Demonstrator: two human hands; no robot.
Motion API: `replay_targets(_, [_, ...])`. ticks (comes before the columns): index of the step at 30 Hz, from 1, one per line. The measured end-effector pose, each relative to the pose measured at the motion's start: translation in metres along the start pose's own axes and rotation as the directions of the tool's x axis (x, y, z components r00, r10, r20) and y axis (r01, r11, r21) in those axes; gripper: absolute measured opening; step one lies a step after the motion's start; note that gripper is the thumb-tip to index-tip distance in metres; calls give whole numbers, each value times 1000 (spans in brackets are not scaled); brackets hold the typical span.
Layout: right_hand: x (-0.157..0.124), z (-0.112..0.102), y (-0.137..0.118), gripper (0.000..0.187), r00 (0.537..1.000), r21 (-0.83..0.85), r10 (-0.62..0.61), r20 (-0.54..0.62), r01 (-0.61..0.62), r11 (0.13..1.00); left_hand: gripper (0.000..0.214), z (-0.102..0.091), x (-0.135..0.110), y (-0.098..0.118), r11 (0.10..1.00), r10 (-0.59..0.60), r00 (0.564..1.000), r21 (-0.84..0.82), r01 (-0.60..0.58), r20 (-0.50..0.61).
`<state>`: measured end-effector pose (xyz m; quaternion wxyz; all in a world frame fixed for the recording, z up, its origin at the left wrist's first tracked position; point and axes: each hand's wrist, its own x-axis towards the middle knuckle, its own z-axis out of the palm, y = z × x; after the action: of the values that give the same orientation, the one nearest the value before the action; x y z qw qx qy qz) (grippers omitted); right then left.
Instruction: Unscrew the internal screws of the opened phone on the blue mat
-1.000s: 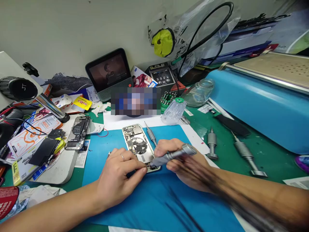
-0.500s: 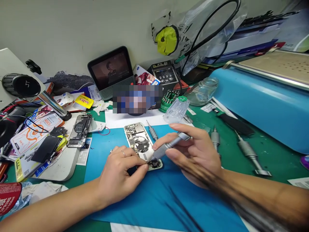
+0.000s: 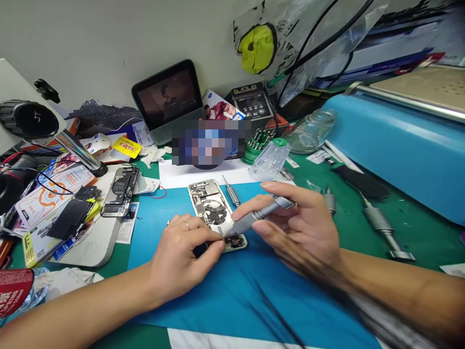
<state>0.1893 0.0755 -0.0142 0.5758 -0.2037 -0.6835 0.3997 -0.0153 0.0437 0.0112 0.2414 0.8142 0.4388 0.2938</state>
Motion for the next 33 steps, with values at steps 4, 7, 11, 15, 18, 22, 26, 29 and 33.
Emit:
replay_targets(4, [-1, 0, 0, 48, 1000, 6, 23, 2, -23, 1000, 10, 1, -1, -1, 1000, -1, 1000, 2, 1, 1])
replay_targets(7, [-2, -1, 1, 46, 999, -10, 39, -6, -39, 999, 9, 1, 0, -1, 1000, -3, 1000, 3, 3, 7])
replay_targets(11, [-2, -2, 2, 47, 999, -11, 32, 8, -32, 999, 9, 1, 1, -1, 1000, -6, 1000, 5, 6, 12])
replay_targets(15, [-1, -1, 1, 47, 1000, -8, 23, 19, -23, 1000, 10, 0, 1, -1, 1000, -5, 1000, 7, 5, 15])
replay_targets(18, [0, -2, -1, 47, 1000, -18, 17, 16, -17, 1000, 10, 1, 1, -1, 1000, -6, 1000, 4, 6, 15])
replay_targets(22, [0, -3, -2, 47, 1000, -61, 23, 7, -23, 998, 8, 1, 1, -1, 1000, -12, 1000, -4, 12, 11])
replay_targets(26, [0, -3, -1, 48, 1000, -56, 13, 19, -12, 998, 6, 1, 1, -1, 1000, -22, 1000, -14, 22, 11])
replay_targets(29, [0, -4, -1, 47, 1000, -73, 12, 13, -11, 997, 6, 0, 1, -2, 999, -26, 1000, -18, 26, 12])
replay_targets(33, [0, -4, -2, 47, 1000, -71, 18, 9, -17, 997, 6, 1, 0, -2, 999, -25, 1000, -19, 25, 11])
